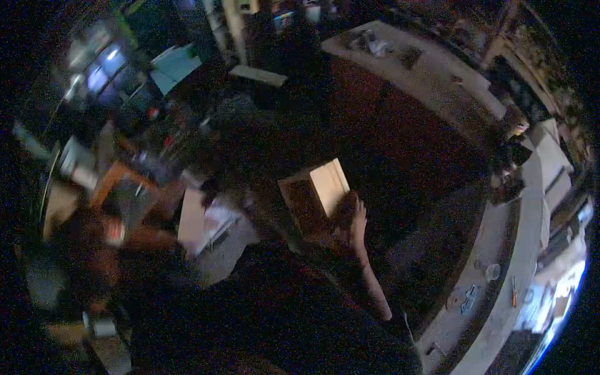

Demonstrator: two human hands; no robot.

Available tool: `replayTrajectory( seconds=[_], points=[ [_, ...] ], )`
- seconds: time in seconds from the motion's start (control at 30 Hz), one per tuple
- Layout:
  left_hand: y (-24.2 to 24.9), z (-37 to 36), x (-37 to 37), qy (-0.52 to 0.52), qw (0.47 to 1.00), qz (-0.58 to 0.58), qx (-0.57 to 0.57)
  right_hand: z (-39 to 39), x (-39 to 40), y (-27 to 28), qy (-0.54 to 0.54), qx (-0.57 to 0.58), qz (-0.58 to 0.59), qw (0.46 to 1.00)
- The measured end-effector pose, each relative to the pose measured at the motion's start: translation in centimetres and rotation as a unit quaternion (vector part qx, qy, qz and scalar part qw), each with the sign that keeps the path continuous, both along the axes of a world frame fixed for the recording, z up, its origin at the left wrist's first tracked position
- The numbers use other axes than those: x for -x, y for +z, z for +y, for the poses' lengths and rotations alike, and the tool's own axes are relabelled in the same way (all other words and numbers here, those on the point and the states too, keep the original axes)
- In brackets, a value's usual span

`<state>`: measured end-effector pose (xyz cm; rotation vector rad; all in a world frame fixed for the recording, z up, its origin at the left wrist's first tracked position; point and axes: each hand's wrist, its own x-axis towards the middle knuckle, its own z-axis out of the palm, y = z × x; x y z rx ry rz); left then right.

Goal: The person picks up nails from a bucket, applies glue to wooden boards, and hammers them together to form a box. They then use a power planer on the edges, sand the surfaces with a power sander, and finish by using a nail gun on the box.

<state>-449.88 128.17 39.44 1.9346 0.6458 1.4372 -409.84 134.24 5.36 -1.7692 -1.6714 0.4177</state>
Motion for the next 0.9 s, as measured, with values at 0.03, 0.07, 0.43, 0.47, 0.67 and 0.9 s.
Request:
replayTrajectory(
  seconds=[0.03, 0.07, 0.43, 0.47, 0.67, 0.9],
  points=[
    [0.0, 3.7, 2.3, 0.002, 0.999, -0.041, -0.025, 1.7, -0.3, -1.7, -0.031, 0.010, -0.028, 0.999],
    [-0.4, 3.9, 3.7, 0.002, 0.996, -0.078, -0.048, 3.2, -0.6, -3.4, -0.062, 0.022, -0.055, 0.996],
    [-3.9, 44.8, 25.7, -0.004, 0.958, -0.261, -0.120, 38.2, 13.8, 9.2, -0.218, 0.260, -0.077, 0.938],
    [-4.5, 47.8, 27.0, -0.004, 0.956, -0.264, -0.128, 42.3, 13.4, 6.2, -0.225, 0.237, -0.085, 0.941],
    [-4.5, 68.7, 34.1, -0.010, 0.933, -0.329, -0.148, 69.1, 18.0, -0.4, -0.231, 0.147, -0.089, 0.958],
    [-3.9, 95.7, 42.0, -0.048, 0.904, -0.406, -0.123, 87.9, 27.5, 10.1, 0.033, -0.135, 0.009, 0.990]
  ],
)
